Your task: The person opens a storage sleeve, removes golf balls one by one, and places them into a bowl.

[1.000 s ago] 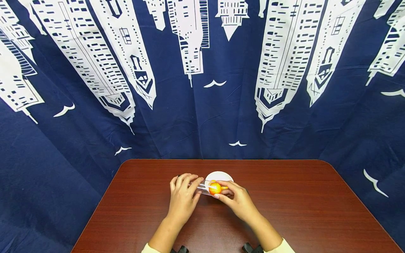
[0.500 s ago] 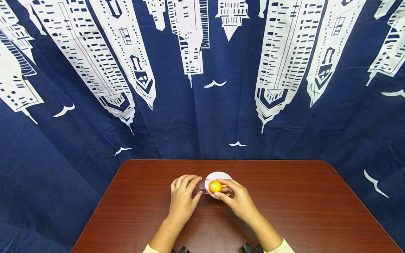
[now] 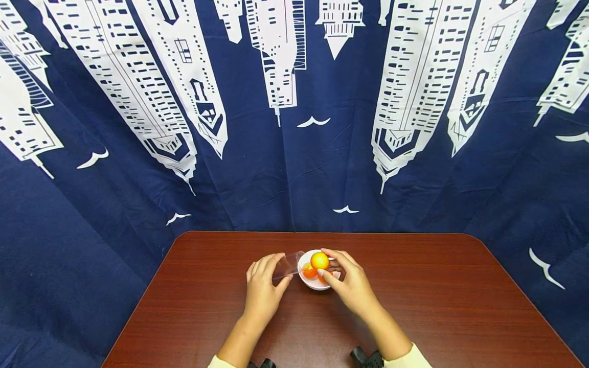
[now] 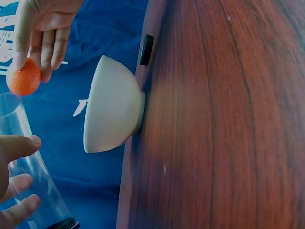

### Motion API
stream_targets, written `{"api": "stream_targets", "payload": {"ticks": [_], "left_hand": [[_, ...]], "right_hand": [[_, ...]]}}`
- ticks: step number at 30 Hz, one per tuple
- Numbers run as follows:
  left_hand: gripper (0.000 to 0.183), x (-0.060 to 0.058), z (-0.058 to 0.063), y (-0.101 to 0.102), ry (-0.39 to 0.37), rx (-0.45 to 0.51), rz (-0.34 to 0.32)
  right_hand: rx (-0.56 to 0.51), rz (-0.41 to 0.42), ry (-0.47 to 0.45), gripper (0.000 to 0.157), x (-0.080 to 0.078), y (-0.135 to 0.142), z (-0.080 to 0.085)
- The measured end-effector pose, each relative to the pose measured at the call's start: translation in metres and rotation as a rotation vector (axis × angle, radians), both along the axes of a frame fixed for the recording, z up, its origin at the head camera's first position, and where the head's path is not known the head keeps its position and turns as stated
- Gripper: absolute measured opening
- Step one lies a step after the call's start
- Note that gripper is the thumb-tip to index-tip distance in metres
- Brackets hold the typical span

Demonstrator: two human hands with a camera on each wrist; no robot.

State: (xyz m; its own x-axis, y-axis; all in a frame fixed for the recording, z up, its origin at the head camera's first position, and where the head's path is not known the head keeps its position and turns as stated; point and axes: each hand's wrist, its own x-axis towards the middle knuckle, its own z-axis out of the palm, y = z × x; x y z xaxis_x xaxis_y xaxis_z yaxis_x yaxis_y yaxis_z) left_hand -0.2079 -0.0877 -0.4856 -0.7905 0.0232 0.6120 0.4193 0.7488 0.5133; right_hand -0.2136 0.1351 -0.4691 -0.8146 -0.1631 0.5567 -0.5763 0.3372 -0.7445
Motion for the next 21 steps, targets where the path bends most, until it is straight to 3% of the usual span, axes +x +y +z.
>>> {"api": "stream_targets", "payload": {"ticks": [4, 8, 14, 21], "left_hand": [[0.056, -0.001, -0.001, -0.001, -0.076, 0.056, -0.001], [0.054, -0.002, -0.001, -0.003, -0.102, 0.108, -0.007], [0.053, -0.003, -0.004, -0.006, -0.145, 0.147, -0.002], [0.055, -0.004, -0.007, -0.008, -0.254, 0.225, -0.021]], "right_hand": [[0.024, -0.031, -0.005, 0.052, -0.003, 0.002, -0.001], [0.072, -0.041, -0.027, 0.047, -0.005, 0.003, -0.005], [0.205, -0.058, -0.022, 0.046, -0.007, 0.002, -0.012], [0.353, -0.058, 0.025, 0.041, -0.009, -0.001, -0.013]]}}
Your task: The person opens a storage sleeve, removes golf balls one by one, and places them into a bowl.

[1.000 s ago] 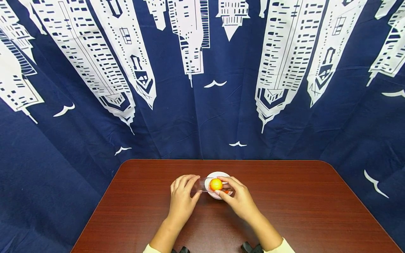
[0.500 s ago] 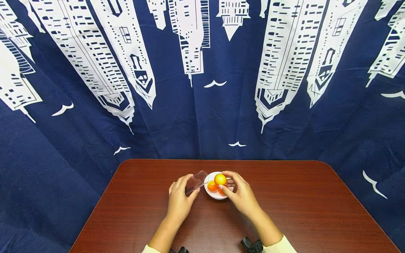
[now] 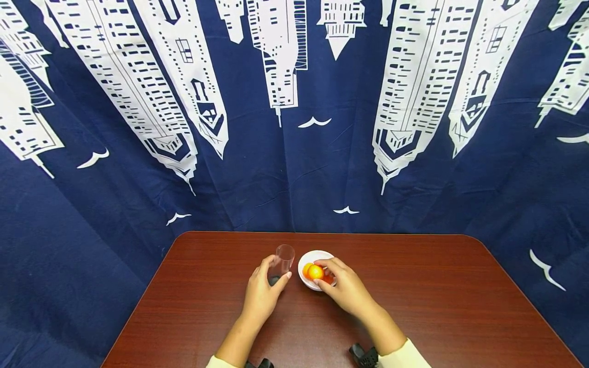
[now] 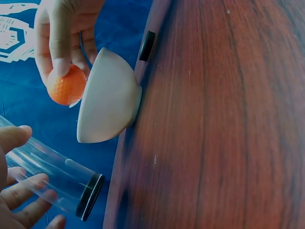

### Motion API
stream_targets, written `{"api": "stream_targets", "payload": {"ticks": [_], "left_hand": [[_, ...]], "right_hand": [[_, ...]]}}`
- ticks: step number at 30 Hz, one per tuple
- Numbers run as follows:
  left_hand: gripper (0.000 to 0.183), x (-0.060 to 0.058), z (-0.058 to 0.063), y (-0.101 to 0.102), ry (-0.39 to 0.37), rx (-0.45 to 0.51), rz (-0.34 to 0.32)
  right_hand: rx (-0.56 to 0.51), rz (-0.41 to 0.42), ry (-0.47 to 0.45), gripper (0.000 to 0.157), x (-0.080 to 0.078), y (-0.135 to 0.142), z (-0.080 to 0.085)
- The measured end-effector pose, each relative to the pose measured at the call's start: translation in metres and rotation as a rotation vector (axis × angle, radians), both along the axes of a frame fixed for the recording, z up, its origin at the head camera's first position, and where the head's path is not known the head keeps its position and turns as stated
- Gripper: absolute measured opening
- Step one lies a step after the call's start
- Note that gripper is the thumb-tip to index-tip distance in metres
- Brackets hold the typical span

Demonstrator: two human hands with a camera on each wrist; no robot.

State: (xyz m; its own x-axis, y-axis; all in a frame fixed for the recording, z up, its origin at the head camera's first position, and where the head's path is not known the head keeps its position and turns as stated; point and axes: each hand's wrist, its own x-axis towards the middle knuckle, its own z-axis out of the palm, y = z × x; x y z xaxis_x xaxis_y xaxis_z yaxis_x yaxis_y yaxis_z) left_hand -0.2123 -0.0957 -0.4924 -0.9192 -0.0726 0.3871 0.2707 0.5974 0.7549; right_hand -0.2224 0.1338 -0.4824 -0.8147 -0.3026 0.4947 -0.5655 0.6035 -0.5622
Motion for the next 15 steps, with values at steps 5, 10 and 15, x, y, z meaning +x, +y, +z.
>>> {"api": "stream_targets", "payload": {"ticks": [5, 10, 15], "left_hand": [[0.05, -0.0014, -0.0032, -0.0004, -0.034, 0.056, -0.045], [0.047, -0.0038, -0.0061, -0.0006, -0.042, 0.087, -0.054], [0.048, -0.0048, -0.0076, -0.0003, -0.063, 0.112, -0.052]], "right_hand": [[0.09, -0.002, 0.018, 0.041, 0.0002, -0.0019, -0.0002], [0.168, -0.016, 0.025, 0.041, -0.0004, -0.0024, 0.0002], [0.254, -0.035, 0.022, 0.04, -0.0018, -0.0023, 0.0001]]}}
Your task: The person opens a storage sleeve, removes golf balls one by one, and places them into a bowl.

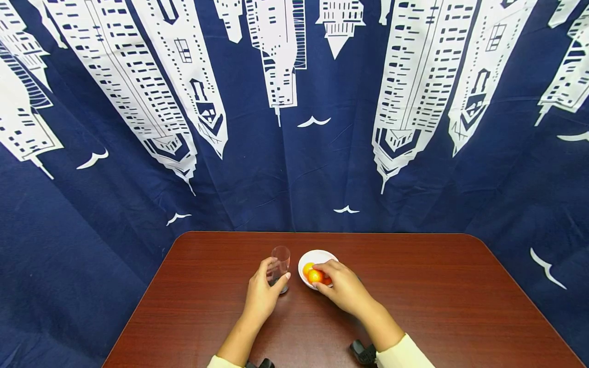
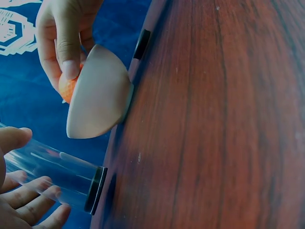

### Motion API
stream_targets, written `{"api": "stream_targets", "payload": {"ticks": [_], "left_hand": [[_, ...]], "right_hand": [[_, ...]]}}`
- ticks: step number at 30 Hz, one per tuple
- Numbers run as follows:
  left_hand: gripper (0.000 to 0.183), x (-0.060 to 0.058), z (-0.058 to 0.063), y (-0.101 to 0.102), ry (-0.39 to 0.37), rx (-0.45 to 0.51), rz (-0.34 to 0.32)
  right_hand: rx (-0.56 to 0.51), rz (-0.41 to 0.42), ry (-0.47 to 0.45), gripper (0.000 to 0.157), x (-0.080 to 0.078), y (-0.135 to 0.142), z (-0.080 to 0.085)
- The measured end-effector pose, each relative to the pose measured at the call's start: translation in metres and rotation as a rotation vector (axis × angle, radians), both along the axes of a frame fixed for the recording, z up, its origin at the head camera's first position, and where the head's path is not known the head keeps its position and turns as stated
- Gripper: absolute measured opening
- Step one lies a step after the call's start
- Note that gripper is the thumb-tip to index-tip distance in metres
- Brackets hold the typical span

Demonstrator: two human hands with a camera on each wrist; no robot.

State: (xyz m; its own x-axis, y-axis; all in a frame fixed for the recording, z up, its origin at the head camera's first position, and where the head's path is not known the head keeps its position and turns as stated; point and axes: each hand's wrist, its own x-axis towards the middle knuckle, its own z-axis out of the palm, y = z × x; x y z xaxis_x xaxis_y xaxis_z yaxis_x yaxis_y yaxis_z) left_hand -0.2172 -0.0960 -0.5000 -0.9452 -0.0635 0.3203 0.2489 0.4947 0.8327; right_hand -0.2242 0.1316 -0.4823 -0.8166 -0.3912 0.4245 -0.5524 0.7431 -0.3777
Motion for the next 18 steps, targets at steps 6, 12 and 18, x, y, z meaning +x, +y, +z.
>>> {"api": "stream_targets", "payload": {"ticks": [6, 12, 18], "left_hand": [[0.047, -0.0018, -0.0053, 0.0006, -0.013, 0.012, -0.001], [0.046, -0.0022, -0.0087, 0.0013, -0.027, 0.023, -0.004], [0.049, -0.0038, -0.0099, 0.0012, -0.027, 0.049, -0.036]], "right_hand": [[0.067, -0.005, -0.019, 0.039, -0.0019, -0.0011, 0.0016], [0.091, 0.028, -0.044, 0.033, -0.0064, -0.0009, 0.0015], [0.09, 0.015, -0.043, 0.024, -0.0073, -0.0035, 0.0041]]}}
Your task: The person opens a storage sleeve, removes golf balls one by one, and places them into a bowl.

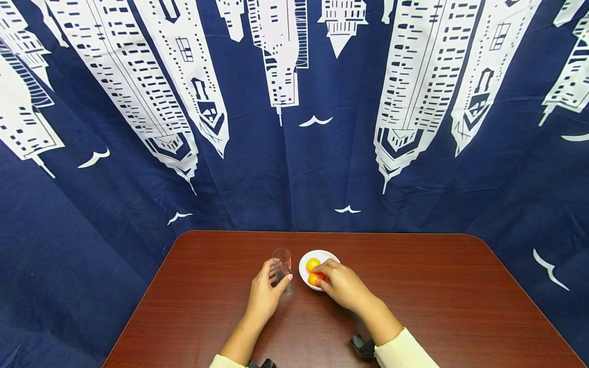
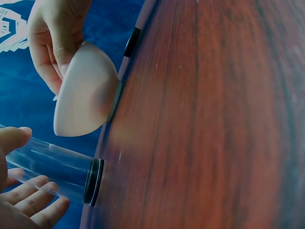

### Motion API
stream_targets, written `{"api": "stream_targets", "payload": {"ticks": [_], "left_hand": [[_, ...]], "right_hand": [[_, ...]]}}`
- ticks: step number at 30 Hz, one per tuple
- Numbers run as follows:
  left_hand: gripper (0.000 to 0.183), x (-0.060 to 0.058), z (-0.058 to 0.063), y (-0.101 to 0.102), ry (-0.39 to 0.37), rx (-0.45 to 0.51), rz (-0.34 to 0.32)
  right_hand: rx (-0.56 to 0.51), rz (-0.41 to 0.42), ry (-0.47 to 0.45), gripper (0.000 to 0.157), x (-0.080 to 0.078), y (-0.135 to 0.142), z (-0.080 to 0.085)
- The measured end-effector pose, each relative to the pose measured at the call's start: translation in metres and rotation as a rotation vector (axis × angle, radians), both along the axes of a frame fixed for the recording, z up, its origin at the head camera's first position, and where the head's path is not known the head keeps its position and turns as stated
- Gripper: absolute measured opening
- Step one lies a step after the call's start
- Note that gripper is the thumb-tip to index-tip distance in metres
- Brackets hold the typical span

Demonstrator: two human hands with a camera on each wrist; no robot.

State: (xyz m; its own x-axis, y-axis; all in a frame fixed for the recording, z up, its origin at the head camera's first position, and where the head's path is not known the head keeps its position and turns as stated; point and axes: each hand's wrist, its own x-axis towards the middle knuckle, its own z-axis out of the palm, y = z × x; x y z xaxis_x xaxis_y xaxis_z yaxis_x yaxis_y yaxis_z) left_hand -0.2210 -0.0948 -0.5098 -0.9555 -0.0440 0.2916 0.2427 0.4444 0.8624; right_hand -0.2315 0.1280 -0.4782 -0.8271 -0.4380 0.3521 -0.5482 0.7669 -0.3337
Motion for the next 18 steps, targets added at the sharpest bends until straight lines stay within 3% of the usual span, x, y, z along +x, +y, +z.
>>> {"api": "stream_targets", "payload": {"ticks": [5, 10, 18], "left_hand": [[0.051, 0.0, -0.001, 0.0, -0.012, 0.013, -0.011], [0.064, 0.001, 0.0, -0.001, -0.027, -0.035, -0.006], [0.073, 0.005, 0.01, -0.006, -0.027, -0.029, -0.008]], "right_hand": [[-0.012, -0.016, 0.016, 0.023, 0.0, -0.002, 0.0], [-0.047, -0.006, 0.042, 0.022, -0.001, -0.001, -0.002], [-0.233, 0.008, 0.017, 0.022, 0.002, 0.006, 0.0]]}}
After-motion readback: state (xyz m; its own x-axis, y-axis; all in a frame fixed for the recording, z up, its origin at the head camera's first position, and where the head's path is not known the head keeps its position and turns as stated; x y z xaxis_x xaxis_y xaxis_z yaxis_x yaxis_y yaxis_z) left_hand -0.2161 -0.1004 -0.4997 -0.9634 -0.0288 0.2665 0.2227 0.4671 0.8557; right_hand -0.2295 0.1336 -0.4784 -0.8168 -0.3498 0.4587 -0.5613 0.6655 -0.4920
